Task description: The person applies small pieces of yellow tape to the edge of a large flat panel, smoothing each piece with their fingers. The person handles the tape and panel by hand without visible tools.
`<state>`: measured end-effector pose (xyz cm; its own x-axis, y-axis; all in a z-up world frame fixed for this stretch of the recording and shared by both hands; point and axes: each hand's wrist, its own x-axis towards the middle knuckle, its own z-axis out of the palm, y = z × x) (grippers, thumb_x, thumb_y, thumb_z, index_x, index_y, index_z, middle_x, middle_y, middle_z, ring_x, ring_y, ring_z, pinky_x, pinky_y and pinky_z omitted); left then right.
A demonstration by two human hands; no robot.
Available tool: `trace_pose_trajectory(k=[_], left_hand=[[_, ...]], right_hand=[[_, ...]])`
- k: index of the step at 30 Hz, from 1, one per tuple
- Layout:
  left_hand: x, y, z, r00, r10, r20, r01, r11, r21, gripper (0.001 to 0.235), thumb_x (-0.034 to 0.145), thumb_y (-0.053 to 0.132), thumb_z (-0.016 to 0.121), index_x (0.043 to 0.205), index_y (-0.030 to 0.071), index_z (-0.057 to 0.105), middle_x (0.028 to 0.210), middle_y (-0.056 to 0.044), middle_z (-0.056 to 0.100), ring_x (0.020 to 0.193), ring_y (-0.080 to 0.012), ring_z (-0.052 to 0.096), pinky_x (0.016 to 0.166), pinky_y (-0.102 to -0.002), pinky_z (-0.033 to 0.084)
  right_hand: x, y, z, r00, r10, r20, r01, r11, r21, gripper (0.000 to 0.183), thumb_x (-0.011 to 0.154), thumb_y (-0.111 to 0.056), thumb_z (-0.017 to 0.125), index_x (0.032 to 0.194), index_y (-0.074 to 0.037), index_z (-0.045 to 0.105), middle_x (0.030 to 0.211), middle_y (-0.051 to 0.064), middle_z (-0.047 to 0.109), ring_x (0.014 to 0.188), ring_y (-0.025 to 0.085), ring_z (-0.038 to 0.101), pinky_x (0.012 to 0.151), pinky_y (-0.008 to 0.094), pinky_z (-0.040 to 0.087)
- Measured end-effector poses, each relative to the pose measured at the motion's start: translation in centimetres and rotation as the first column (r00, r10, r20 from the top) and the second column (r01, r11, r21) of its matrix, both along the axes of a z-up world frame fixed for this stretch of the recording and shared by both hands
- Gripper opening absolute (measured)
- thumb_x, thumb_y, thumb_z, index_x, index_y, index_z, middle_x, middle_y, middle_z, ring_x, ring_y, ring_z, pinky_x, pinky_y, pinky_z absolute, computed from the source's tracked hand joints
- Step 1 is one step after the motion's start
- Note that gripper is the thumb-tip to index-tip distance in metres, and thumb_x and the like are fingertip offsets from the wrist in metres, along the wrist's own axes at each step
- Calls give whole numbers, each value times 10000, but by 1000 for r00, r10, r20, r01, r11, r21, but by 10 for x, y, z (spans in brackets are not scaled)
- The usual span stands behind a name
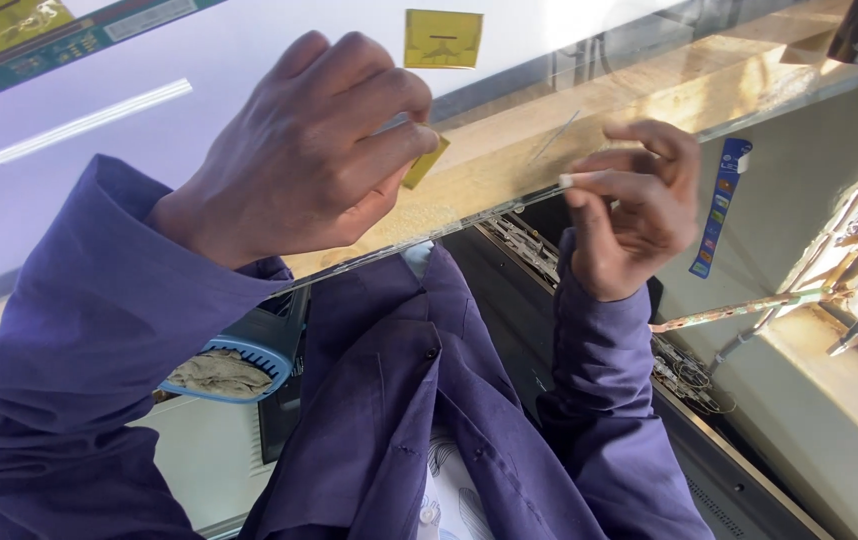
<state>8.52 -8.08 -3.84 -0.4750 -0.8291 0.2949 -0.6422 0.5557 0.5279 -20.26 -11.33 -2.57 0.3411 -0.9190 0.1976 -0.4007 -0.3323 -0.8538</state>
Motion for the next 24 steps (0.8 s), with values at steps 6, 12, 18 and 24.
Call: trace_pose_trajectory(k=[6,12,18,24], left_hand=[[0,1,-2,993,8,-115,-4,999,38,251,873,89,848,1064,77,685,1084,-58,610,981,-268,517,763,-380,455],[0,-6,2,919,17,-393,6,998,58,125,947,-159,739,1016,-75,677,1007,-194,606,885,-342,500,770,-436,480],[0,3,0,958,229,-172,-238,971,-31,269,905,-154,761,1146,-72,674,1108,-160,617,922,-325,453,742,-465,427],[-6,4,1,953,264,148,-241,958,-154,208,1004,49,709,1210,56,687,1242,-39,606,1032,-240,494,727,-367,320]], right_hand=[[-34,3,28,834,542,-102,-510,829,232,200,957,-89,589,823,23,687,1282,295,558,1091,432,689,927,404,594],[-88,26,22,921,389,-28,-373,899,232,125,871,-96,671,803,8,686,1157,335,615,1052,378,684,836,344,603],[-9,0,2,933,357,30,-357,934,-1,170,936,-121,652,880,28,712,1211,300,607,406,72,275,435,277,252],[38,-13,-4,957,271,-104,-279,958,-70,210,975,-65,642,802,50,669,1207,248,635,388,68,280,392,255,327]])
